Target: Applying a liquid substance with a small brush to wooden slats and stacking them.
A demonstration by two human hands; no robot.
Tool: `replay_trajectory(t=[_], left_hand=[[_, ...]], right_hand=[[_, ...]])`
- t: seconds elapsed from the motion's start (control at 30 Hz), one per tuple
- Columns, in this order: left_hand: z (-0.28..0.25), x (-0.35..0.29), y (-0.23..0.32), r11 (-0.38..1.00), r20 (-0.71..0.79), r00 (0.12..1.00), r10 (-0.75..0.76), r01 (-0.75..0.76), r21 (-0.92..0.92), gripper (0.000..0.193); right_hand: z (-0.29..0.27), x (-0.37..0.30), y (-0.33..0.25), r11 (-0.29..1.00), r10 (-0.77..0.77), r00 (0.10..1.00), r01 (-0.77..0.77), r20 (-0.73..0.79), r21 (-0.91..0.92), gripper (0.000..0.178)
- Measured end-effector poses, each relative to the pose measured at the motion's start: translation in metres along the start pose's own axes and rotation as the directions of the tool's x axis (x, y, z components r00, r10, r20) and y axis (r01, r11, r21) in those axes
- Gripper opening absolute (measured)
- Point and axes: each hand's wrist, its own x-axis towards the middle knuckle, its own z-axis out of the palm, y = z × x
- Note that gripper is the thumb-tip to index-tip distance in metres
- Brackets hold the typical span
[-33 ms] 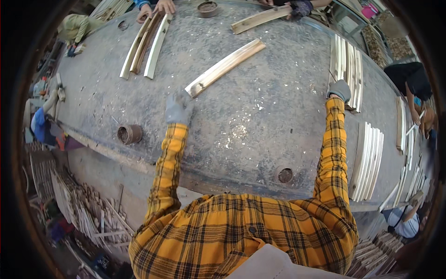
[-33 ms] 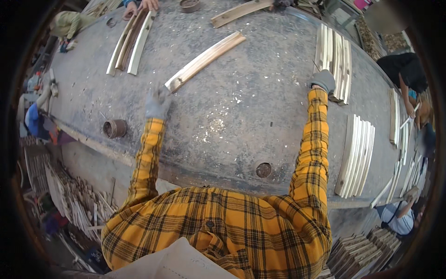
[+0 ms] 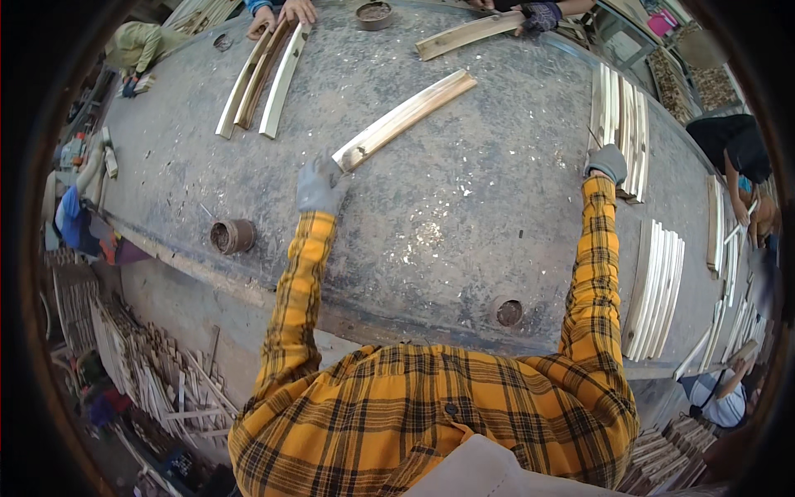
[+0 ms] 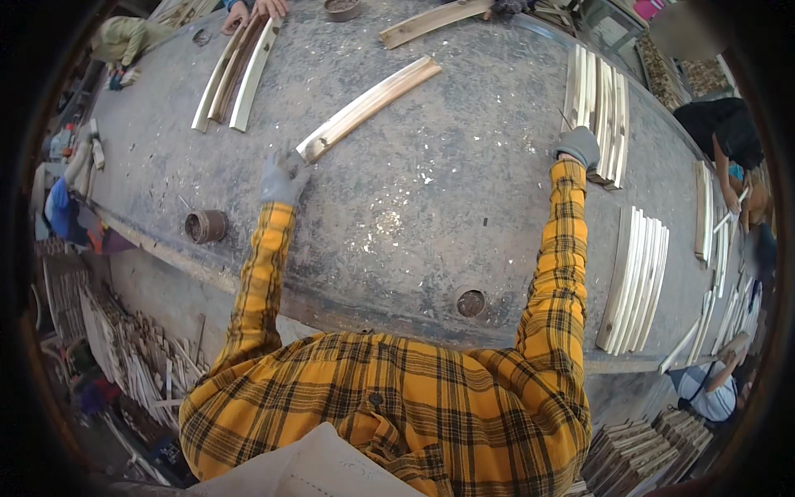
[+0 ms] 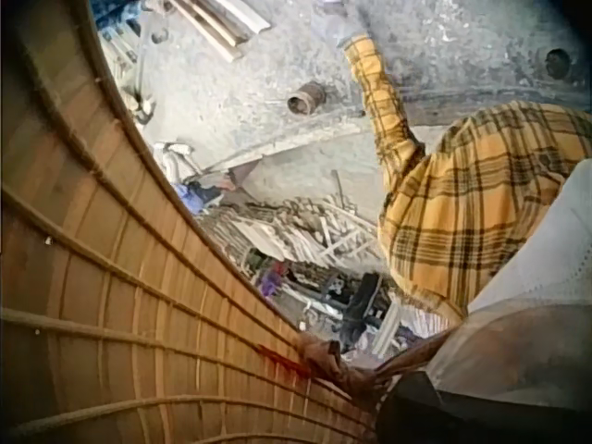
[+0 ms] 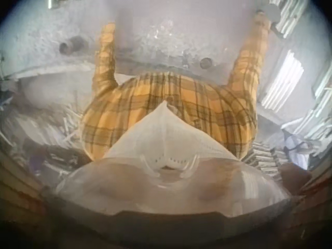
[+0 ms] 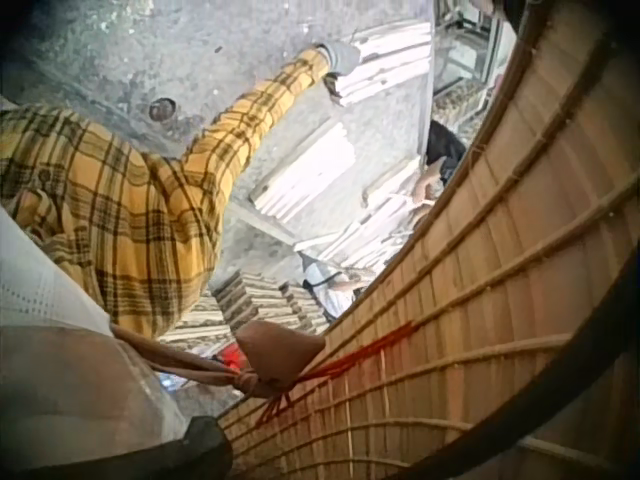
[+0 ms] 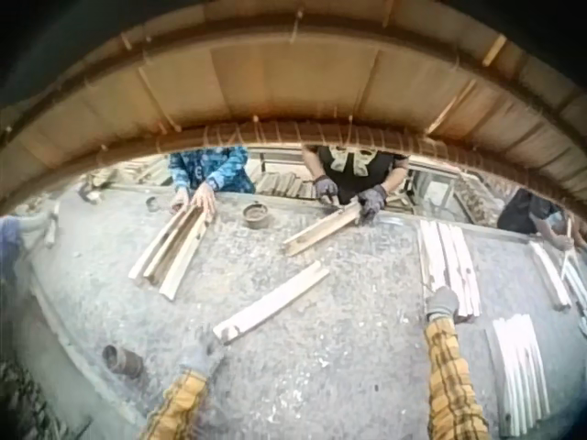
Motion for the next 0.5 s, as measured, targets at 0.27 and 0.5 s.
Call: replay_trajectory(t=[0.27,0.5], left_hand=[[0.006,0.039,0.028,0.95,0.413,0.903,-0.121,-0.015,0.311,0.079],[-0.046,-0.018,0.06,0.966,0.447,0.89,-0.083,-0.038,0.255,0.074]], right_hand=[[0.0,-0.01,0.006,0.999,-0.012,0.999,0.014,0.041,-0.039,0.045],[-0.074,-0.09,0.036,0.991,-0.132,0.982,0.131,-0.133,-0.015,0.042]])
